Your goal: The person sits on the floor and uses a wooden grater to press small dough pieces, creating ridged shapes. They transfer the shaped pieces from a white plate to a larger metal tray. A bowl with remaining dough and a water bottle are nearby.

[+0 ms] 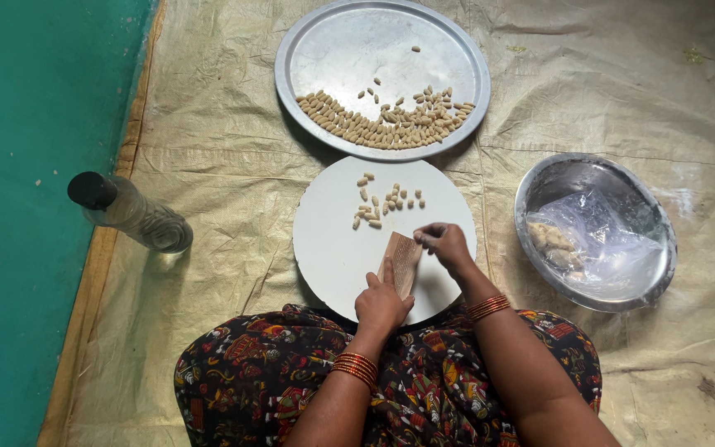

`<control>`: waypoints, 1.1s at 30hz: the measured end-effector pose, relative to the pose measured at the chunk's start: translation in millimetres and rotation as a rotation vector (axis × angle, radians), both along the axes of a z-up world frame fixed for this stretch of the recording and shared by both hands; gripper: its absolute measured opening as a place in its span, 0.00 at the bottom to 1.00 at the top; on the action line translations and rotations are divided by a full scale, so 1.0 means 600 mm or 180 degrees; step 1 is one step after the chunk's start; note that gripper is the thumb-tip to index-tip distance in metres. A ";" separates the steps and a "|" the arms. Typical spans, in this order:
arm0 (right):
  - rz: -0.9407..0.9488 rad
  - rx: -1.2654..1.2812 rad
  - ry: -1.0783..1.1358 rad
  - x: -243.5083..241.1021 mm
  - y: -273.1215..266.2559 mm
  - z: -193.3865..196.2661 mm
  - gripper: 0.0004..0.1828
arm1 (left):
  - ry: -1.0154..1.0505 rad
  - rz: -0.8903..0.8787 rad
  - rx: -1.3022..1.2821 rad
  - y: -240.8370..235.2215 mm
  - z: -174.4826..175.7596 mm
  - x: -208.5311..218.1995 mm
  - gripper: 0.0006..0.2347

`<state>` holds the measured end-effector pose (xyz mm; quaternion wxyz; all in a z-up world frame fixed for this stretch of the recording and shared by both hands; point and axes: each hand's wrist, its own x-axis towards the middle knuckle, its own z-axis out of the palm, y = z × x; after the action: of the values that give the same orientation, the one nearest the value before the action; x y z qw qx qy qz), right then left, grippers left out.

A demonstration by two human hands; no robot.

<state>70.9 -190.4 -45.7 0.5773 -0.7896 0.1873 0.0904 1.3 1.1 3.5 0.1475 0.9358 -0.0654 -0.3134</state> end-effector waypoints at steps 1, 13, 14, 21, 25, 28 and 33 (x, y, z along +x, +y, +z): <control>0.0113 -0.0116 0.0007 -0.003 0.004 -0.003 0.12 | -0.0014 0.0003 -0.0009 0.000 0.000 0.000 0.45; 0.0200 -0.0980 0.0086 -0.026 0.031 -0.022 0.20 | -0.0053 0.0063 -0.0059 -0.001 -0.007 0.001 0.45; 0.0100 -0.0754 0.0148 -0.026 0.033 -0.025 0.23 | -0.0049 0.0062 -0.0060 -0.001 -0.006 0.001 0.45; -0.0144 -0.0454 0.0142 -0.030 0.040 -0.056 0.34 | 0.0015 0.0079 -0.0075 0.000 0.004 0.000 0.45; 0.0123 -0.1557 0.0534 -0.030 0.045 -0.057 0.27 | 0.0002 0.0060 -0.0049 0.001 0.011 -0.001 0.45; 0.0135 -0.1680 0.0613 -0.024 0.045 -0.050 0.30 | 0.0056 0.0015 0.0001 0.000 0.015 0.000 0.45; 0.0098 -0.1881 0.0627 -0.010 0.044 -0.043 0.31 | 0.0092 -0.0020 0.0063 -0.001 0.018 0.001 0.45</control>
<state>65.0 -163.8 -71.7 0.3003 -0.9134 0.2486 0.1169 2.2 0.4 14.4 0.1382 0.9324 -0.0631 -0.3279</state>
